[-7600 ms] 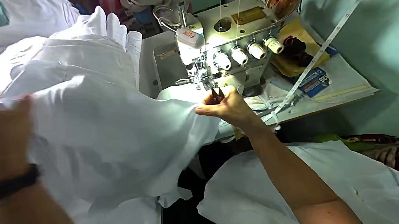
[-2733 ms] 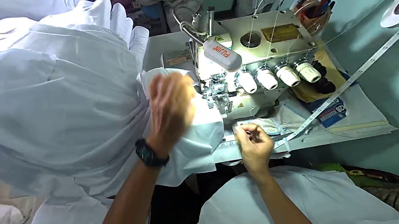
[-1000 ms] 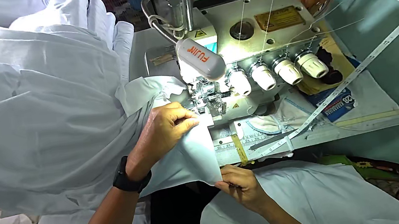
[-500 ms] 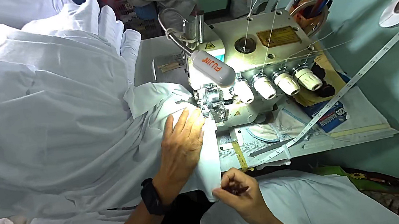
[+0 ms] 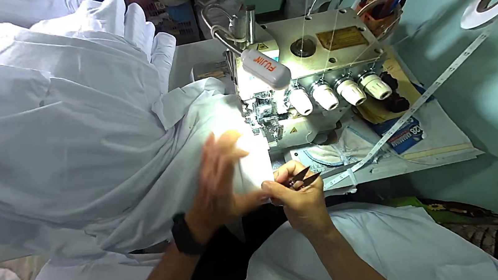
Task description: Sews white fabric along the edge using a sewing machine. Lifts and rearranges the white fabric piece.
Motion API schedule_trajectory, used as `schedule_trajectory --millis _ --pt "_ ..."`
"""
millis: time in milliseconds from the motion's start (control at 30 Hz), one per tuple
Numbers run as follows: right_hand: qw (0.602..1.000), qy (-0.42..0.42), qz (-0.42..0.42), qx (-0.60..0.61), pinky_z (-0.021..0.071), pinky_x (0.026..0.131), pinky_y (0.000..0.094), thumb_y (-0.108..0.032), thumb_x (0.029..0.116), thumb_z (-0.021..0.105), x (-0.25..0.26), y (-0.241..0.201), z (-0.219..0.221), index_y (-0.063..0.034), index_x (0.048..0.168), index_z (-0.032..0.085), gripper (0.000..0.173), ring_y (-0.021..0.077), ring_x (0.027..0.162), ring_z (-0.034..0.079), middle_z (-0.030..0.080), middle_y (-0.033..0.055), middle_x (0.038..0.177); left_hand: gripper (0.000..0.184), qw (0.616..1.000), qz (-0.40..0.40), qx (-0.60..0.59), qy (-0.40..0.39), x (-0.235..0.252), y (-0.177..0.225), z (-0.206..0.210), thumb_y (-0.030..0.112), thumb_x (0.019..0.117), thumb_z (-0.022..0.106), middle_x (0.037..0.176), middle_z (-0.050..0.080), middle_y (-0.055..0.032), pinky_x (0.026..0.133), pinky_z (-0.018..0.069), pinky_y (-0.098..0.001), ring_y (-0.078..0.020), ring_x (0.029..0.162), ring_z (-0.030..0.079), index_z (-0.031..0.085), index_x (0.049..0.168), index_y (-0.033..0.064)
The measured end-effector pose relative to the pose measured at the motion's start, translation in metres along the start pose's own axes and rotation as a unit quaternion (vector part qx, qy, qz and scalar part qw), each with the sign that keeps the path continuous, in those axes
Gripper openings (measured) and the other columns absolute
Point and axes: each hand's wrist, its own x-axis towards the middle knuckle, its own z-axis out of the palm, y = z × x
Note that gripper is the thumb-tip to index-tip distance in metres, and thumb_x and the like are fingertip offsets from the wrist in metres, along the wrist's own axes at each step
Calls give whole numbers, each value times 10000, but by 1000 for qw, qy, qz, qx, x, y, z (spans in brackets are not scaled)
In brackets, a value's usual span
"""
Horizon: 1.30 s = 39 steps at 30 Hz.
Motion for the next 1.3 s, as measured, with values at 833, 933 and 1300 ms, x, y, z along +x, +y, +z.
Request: schedule_trajectory --millis 833,933,1300 --pt "940 77 328 -51 401 407 145 60 975 538 -60 43 -64 -62 728 598 282 3 395 492 637 -5 543 177 921 -222 -273 -169 -91 33 24 85 964 638 1129 735 -168 953 530 -221 -104 1078 695 744 934 -53" --pt "942 81 322 -37 401 405 144 78 961 532 -58 31 -61 -72 705 594 303 10 391 494 630 -3 531 160 870 -274 -321 -254 -79 33 28 79 961 652 1007 741 -99 840 521 -142 3 909 668 742 950 -53" --pt "910 -81 400 -76 424 490 126 -139 1056 432 -88 22 -68 -57 1014 567 164 -17 528 497 589 -58 743 300 734 -318 -446 -402 -54 -2 14 -68 909 600 1128 702 -2 749 505 -109 78 837 596 700 1189 -24"
